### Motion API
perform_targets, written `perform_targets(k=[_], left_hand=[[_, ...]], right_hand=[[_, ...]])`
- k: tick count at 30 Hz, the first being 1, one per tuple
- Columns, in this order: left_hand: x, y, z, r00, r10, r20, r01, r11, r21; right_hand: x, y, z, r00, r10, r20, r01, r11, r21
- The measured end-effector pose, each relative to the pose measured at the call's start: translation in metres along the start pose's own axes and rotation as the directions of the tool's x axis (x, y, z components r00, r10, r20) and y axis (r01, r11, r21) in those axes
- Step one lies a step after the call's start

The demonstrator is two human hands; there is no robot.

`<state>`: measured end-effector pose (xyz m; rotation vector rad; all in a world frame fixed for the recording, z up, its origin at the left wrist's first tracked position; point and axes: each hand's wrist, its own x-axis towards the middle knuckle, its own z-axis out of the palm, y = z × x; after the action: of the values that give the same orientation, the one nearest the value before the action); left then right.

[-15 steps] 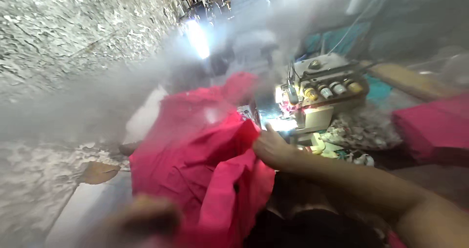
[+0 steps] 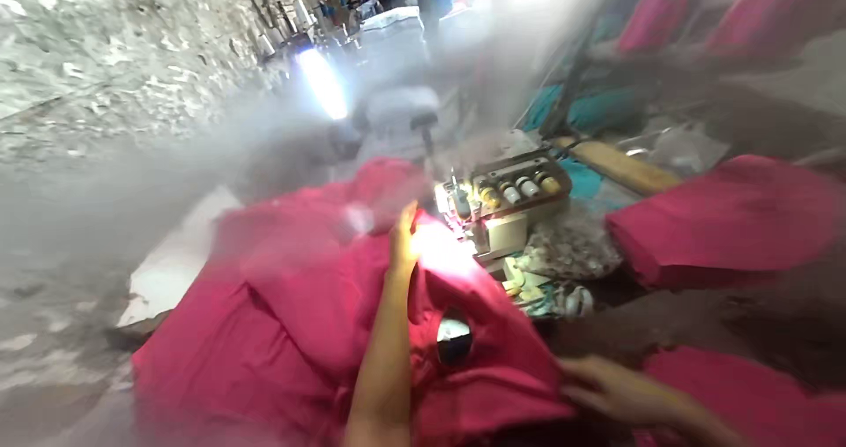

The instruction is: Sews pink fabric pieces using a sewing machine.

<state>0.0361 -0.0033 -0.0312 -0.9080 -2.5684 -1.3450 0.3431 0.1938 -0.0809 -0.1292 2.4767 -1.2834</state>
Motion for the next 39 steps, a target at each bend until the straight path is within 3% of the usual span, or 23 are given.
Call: perform_targets(k=[3,5,7,10,12,13,14,16,17,18,19,20,23,28,30,32,36,39], left_hand=[[-0.037,0.025,0.006,0.995,0.102,-0.002,-0.101,0.985,0.139],[-0.044,0.038,0.012,0.992,0.125,0.027,-0.128,0.974,0.187],[-0.03,0.04,0.015,0.991,0.125,0.039,-0.131,0.97,0.204],[0.0,0.041,0.006,0.983,-0.013,0.185,-0.037,0.963,0.266],[0.002,0.03,0.004,0.985,0.055,0.162,-0.096,0.963,0.253],[-0.002,0.022,0.005,0.984,0.161,0.076,-0.174,0.957,0.231],[-0.01,0.014,0.008,0.959,0.279,-0.043,-0.263,0.938,0.227],[-0.032,0.006,0.012,0.848,0.46,-0.262,-0.389,0.878,0.28],[-0.047,0.009,0.014,0.796,0.507,-0.332,-0.408,0.853,0.325],[-0.064,0.013,0.017,0.744,0.546,-0.387,-0.422,0.831,0.362],[-0.08,0.016,0.021,0.708,0.567,-0.422,-0.446,0.821,0.355],[-0.095,0.018,0.026,0.695,0.571,-0.437,-0.483,0.821,0.305],[-0.127,0.012,0.036,0.732,0.496,-0.467,-0.487,0.86,0.15],[-0.155,-0.032,0.031,0.848,0.173,-0.502,-0.174,0.984,0.046],[-0.16,-0.042,0.021,0.857,0.027,-0.515,-0.023,1.0,0.014],[-0.16,-0.042,0.013,0.844,-0.011,-0.535,0.025,1.0,0.019],[-0.153,-0.025,0.013,0.836,0.079,-0.543,-0.088,0.996,0.009],[-0.141,0.007,0.015,0.835,0.193,-0.515,-0.273,0.959,-0.082]], right_hand=[[-0.024,0.024,0.009,0.981,0.118,0.157,-0.119,0.993,-0.005],[-0.027,0.035,0.011,0.964,0.204,0.168,-0.198,0.979,-0.048],[-0.021,0.04,0.008,0.965,0.239,0.105,-0.233,0.97,-0.071],[-0.01,0.031,-0.008,0.952,0.301,0.052,-0.295,0.95,-0.107],[-0.017,0.022,-0.025,0.956,0.292,-0.018,-0.292,0.954,-0.065],[-0.027,0.02,-0.036,0.952,0.266,-0.152,-0.271,0.963,-0.014],[-0.038,0.016,-0.047,0.902,0.268,-0.338,-0.27,0.962,0.042],[-0.056,0.01,-0.072,0.653,0.255,-0.713,-0.278,0.957,0.087],[-0.062,0.012,-0.085,0.533,0.217,-0.818,-0.302,0.952,0.056],[-0.066,0.014,-0.099,0.475,0.17,-0.864,-0.336,0.942,0.0],[-0.069,0.016,-0.112,0.48,0.141,-0.866,-0.372,0.926,-0.055],[-0.07,0.017,-0.125,0.533,0.141,-0.834,-0.411,0.905,-0.11],[-0.059,0.013,-0.153,0.719,0.262,-0.644,-0.495,0.843,-0.21],[-0.038,0.012,-0.163,0.828,0.278,-0.487,-0.455,0.84,-0.294],[-0.038,0.011,-0.168,0.847,0.295,-0.442,-0.442,0.854,-0.275],[-0.039,0.015,-0.171,0.86,0.293,-0.417,-0.423,0.867,-0.264],[-0.04,0.017,-0.176,0.896,0.267,-0.356,-0.371,0.889,-0.268],[-0.045,0.03,-0.191,0.936,0.161,-0.314,-0.215,0.966,-0.146]])
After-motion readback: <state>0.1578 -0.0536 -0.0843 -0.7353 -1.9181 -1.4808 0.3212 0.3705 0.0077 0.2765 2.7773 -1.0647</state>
